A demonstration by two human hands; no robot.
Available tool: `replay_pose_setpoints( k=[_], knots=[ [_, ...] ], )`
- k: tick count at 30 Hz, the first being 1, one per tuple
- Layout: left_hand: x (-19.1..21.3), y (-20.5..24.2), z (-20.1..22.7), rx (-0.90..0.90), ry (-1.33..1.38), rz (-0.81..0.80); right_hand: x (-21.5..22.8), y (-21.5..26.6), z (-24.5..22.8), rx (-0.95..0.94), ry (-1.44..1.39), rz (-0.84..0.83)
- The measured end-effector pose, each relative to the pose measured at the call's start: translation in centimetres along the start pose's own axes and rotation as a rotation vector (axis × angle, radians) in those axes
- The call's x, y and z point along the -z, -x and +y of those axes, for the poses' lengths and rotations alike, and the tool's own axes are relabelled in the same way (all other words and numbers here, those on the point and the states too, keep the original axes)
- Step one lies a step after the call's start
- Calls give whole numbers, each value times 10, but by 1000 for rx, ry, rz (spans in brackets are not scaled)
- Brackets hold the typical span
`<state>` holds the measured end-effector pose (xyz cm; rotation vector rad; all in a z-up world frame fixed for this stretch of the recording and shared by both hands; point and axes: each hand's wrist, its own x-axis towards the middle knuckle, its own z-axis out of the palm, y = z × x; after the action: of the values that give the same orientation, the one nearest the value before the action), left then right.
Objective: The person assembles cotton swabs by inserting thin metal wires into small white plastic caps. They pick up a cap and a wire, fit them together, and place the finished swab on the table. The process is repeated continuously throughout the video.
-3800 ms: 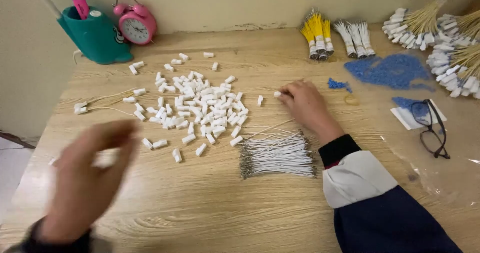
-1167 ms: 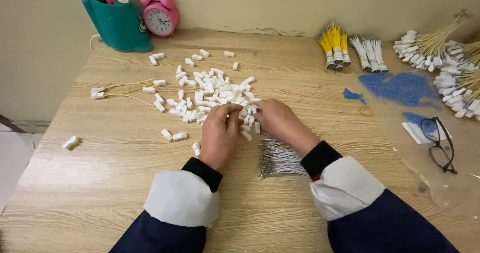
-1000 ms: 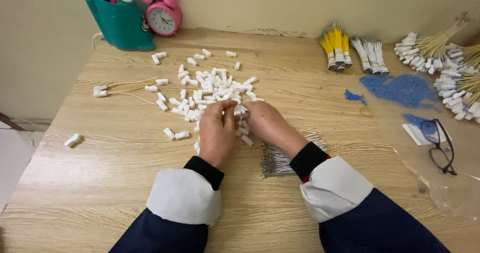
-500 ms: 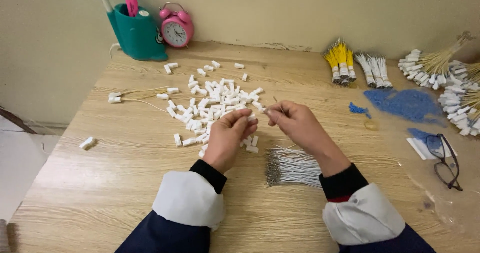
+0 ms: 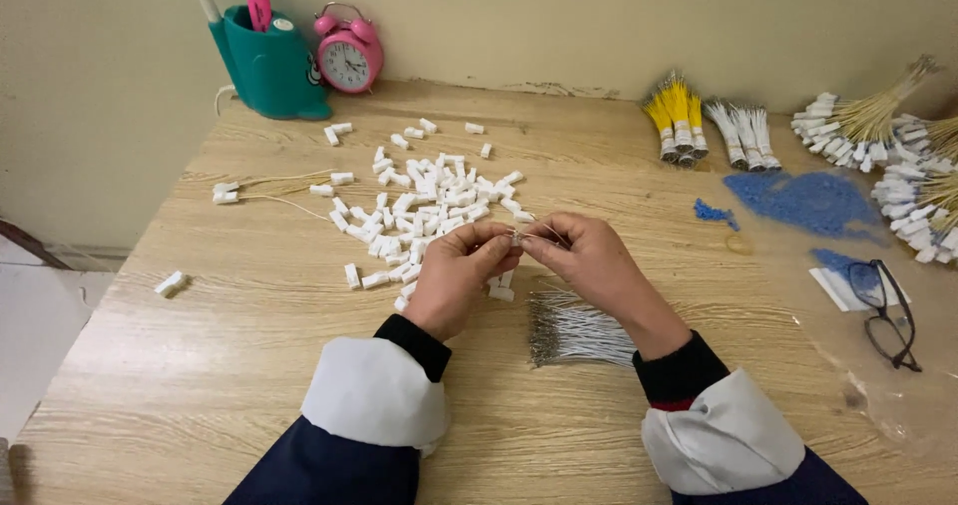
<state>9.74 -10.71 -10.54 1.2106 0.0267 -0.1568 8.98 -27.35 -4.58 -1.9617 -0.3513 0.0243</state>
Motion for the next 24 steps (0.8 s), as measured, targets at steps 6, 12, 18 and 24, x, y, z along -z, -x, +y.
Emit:
replay_pose_setpoints(
  k=[6, 12, 18, 24],
  knots=[
    [-3, 5, 0, -97, 17, -17, 1, -2, 2, 2, 37, 3],
    [-2, 2, -6, -89, 105, 2, 1, 0, -2, -22, 46, 26],
    [2, 1, -6, -29, 287, 24, 8, 1, 0, -16, 97, 85],
    [1, 6, 1, -15, 391, 12, 10, -1, -1, 67, 89, 36]
  ],
)
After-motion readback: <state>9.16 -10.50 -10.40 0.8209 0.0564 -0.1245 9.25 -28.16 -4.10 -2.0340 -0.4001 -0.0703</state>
